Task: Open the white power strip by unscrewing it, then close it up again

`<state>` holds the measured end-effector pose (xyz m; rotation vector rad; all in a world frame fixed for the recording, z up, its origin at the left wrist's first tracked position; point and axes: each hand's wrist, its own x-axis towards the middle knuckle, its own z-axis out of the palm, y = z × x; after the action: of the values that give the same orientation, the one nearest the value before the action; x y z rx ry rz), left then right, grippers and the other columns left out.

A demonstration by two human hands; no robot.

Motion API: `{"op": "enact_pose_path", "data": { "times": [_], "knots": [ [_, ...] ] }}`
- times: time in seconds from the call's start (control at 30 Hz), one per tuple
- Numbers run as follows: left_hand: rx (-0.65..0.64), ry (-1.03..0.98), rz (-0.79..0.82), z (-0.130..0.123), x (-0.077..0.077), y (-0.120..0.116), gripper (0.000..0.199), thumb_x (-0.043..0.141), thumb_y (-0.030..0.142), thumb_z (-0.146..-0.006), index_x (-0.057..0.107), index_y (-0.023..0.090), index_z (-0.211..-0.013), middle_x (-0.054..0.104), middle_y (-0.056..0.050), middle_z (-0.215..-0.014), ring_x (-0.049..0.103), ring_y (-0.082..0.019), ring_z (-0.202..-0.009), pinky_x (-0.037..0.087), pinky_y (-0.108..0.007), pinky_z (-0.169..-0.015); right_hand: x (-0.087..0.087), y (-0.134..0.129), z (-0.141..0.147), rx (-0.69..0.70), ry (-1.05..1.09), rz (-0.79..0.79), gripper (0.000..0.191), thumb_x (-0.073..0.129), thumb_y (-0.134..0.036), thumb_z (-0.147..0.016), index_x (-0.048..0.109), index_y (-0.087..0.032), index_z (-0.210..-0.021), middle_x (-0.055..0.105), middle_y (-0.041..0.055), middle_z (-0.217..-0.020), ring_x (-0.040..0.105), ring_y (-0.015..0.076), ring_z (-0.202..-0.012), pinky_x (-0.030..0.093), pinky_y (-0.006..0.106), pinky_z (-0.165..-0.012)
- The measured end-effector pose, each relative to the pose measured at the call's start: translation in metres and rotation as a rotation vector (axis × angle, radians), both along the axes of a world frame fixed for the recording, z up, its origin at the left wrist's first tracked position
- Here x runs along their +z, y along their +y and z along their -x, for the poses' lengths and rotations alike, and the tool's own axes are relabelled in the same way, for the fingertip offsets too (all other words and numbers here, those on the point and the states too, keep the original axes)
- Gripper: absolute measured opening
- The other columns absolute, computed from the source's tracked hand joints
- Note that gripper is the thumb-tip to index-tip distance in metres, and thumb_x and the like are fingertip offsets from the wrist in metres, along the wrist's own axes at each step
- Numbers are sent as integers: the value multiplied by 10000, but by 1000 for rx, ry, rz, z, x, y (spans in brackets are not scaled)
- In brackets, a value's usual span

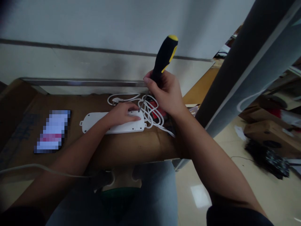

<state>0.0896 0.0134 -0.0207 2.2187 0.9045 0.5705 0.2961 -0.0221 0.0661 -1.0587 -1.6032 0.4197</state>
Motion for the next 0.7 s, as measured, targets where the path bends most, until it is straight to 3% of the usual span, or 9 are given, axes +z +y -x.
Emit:
{"op": "enact_pose_path", "data": {
  "times": [0.2, 0.4, 0.53, 0.7],
  "knots": [
    [-43, -72, -22, 0, 0, -1, 331, 814, 306, -828, 766, 181, -1130, 790, -114, -1164, 741, -262, -1047, 574, -422, -962, 1, 1, -2, -8, 65, 4, 290, 792, -525, -892, 732, -244, -860, 598, -21, -703, 504, 112, -569, 464, 317, -571],
    [-59, -92, -128, -1, -3, -1, 114, 715, 232, -920, 773, 179, -1001, 789, -83, -1055, 727, -212, -957, 553, -365, -916, 2, 3, -6, -9, 86, -10, 385, 799, -631, -854, 722, -253, -864, 612, -9, -710, 518, 121, -565, 459, 327, -546],
    [-42, -83, -160, -2, -4, 0, 103, 685, 201, -931, 786, 187, -933, 785, -69, -990, 710, -194, -879, 540, -343, -852, 1, 4, -6, -49, 71, -33, 410, 766, -653, -873, 695, -248, -881, 608, 3, -715, 502, 119, -568, 446, 329, -540],
    [-3, -73, -262, 6, 15, -9, 163, 657, 225, -961, 813, 191, -998, 781, -74, -1021, 717, -203, -950, 535, -342, -915, -2, 12, -8, -186, 181, -90, 541, 726, -789, -810, 633, -256, -823, 597, 4, -703, 437, 122, -565, 395, 335, -502]
  ]
}}
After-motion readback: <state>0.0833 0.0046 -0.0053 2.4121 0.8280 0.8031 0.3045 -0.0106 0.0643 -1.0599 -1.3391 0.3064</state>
